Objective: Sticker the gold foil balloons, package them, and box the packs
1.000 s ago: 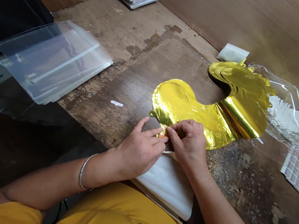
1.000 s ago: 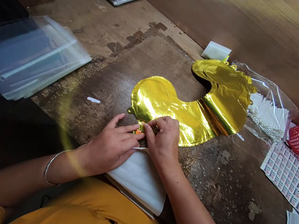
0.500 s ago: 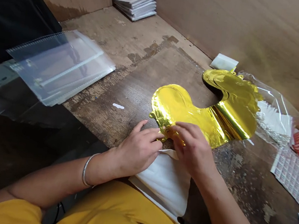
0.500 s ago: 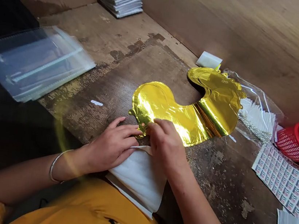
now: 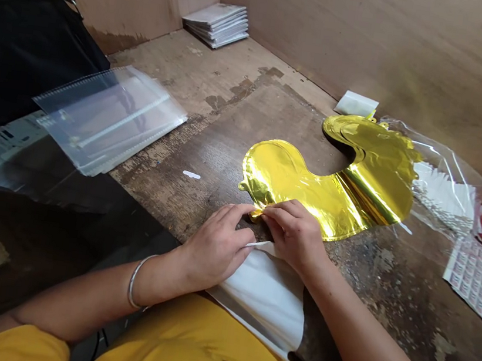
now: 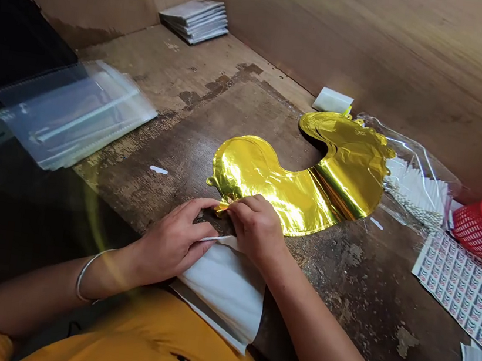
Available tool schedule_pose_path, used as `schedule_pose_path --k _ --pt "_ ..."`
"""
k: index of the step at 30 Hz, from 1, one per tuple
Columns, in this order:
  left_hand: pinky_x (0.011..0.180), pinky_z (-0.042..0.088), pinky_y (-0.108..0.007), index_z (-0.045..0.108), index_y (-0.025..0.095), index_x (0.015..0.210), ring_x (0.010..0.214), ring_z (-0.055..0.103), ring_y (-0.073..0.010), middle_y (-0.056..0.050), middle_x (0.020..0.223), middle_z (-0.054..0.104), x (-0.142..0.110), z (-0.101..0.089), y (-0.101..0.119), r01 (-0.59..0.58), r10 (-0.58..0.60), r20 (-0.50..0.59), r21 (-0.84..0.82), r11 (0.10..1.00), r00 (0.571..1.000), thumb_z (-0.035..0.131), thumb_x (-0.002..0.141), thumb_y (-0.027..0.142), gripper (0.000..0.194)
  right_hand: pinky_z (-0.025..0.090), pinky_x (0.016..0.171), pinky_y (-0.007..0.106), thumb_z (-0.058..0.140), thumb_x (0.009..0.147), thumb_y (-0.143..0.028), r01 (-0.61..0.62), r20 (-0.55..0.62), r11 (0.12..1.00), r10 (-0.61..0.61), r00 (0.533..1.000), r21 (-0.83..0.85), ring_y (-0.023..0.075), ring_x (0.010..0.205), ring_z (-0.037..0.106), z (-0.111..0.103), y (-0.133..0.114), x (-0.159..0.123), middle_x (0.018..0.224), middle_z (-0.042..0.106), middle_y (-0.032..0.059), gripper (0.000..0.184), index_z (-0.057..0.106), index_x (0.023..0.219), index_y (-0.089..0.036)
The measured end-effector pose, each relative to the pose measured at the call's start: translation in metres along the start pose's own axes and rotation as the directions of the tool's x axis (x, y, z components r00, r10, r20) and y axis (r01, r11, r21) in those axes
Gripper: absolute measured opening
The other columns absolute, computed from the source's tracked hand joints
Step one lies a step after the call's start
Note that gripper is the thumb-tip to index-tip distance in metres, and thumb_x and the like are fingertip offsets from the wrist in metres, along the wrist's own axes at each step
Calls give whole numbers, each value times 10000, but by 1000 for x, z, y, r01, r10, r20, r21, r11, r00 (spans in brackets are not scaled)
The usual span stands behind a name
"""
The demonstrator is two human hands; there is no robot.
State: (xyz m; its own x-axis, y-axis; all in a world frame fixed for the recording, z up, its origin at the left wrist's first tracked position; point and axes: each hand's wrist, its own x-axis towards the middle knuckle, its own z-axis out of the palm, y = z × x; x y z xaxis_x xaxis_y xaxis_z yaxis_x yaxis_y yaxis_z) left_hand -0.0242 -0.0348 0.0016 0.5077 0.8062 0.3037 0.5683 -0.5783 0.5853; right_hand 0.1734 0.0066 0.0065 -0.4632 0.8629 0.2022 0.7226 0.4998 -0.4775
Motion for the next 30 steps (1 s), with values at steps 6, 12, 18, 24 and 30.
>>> schedule_pose_path --k 6,12,18,24,30 --pt "1053 457 -478 678 137 908 1283 479 -318 -197 1394 431 0 -1 -1 16 -15 41 -14 1000 999 529 897 184 156 479 681 308 524 909 -287 -155 7 977 156 988 147 180 735 623 -5 3 5 789 691 59 219 696 807 -198" --pt "1048 469 -473 677 148 893 1270 509 -293 -180 1400 459 5 1 -3 -5 7 61 -34 999 998 549 890 187 134 425 630 282 502 899 -310 -243 8 956 245 970 166 159 669 570 -5 4 9 710 640 27 221 620 751 -197" --pt "1150 307 -560 668 161 943 1359 440 -272 -158 1416 501 14 4 -7 -63 67 171 -27 998 983 545 900 195 134 451 665 288 647 823 -423 -238 114 930 214 970 281 163 721 573 -11 5 7 813 649 22 267 598 958 -198" --pt "1085 408 -503 687 160 882 1223 532 -263 -155 1273 571 13 4 -8 -48 51 100 -29 998 994 561 887 212 137 448 680 291 573 855 -282 -193 4 953 197 980 234 161 729 591 -7 10 9 765 652 28 133 670 821 -197" --pt "1124 346 -539 687 162 859 1303 468 -292 -145 1346 545 17 2 -6 -134 127 117 55 989 985 563 874 207 132 329 470 254 671 772 -448 -404 -41 813 462 886 420 104 483 418 -3 14 18 504 457 -47 364 504 561 -203"
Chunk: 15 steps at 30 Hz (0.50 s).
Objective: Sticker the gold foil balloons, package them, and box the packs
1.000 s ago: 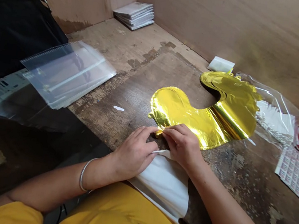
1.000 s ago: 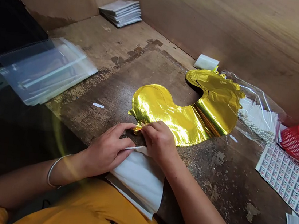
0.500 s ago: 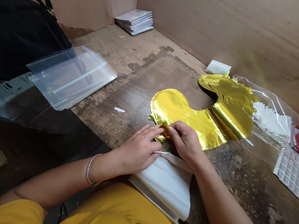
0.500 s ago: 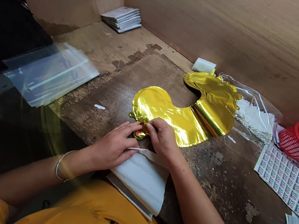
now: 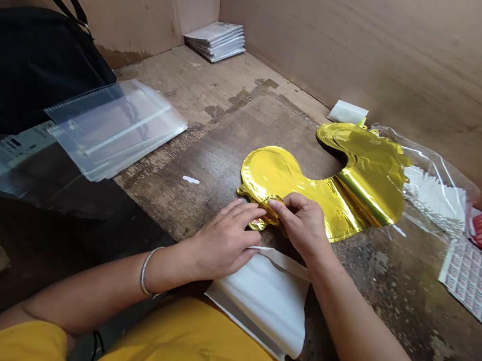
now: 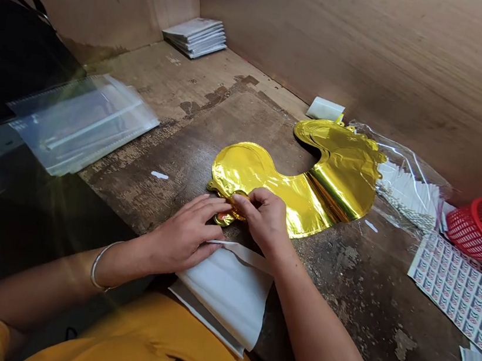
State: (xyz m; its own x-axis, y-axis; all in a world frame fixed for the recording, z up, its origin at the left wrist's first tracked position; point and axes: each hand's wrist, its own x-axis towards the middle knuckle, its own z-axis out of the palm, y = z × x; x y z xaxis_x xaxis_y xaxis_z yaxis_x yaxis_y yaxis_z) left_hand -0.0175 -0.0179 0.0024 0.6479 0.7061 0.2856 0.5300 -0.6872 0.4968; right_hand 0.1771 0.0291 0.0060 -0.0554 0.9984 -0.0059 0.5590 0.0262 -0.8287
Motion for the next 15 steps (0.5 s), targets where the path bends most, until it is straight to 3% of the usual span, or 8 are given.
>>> schedule_pose_path --k 2,4,7,10,12,15 --pt "1147 307 -552 679 156 868 1340 443 -299 -148 1385 533 5 -2 -2 -75 74 61 24 997 995 556 881 200 131 284 412 242 672 755 -523 -104 54 988 98 994 118 82 419 336 -3 -1 3 458 371 -74 451 417 541 -218" --pt "1149 310 -534 676 152 884 1319 467 -302 -145 1343 570 11 -3 -5 -145 141 108 27 989 984 576 870 204 114 326 402 243 652 765 -546 -134 118 973 113 987 187 87 412 362 -7 -1 3 480 408 -72 423 444 593 -220" --pt "1129 348 -484 673 158 854 1183 556 -269 -120 1134 656 20 -4 -9 -181 177 137 18 983 975 591 855 204 94 531 631 334 675 758 -409 72 71 994 -78 994 77 177 690 614 -9 1 -5 793 664 35 239 607 850 -200" --pt "1093 386 -448 668 163 847 1089 578 -240 -98 1013 665 23 -3 -11 -188 187 147 -5 982 971 575 860 197 100 479 963 489 640 751 -248 298 -15 927 -309 951 -229 280 1102 597 -5 3 -20 1183 666 144 274 658 1018 -192" --pt "1095 378 -460 662 164 868 1123 564 -250 -104 1065 661 22 -3 -10 -181 181 151 -17 983 972 573 864 197 94 456 996 520 585 791 -220 317 -15 895 -338 941 -313 298 1129 588 -3 2 -29 1184 679 144 174 690 929 -206" --pt "1104 359 -506 643 168 882 1224 528 -283 -118 1204 639 19 -3 -10 -151 156 170 -42 988 973 558 880 194 90 524 892 455 568 824 -249 254 13 937 -259 966 -242 266 975 658 -11 -2 -29 997 741 81 133 697 790 -241"
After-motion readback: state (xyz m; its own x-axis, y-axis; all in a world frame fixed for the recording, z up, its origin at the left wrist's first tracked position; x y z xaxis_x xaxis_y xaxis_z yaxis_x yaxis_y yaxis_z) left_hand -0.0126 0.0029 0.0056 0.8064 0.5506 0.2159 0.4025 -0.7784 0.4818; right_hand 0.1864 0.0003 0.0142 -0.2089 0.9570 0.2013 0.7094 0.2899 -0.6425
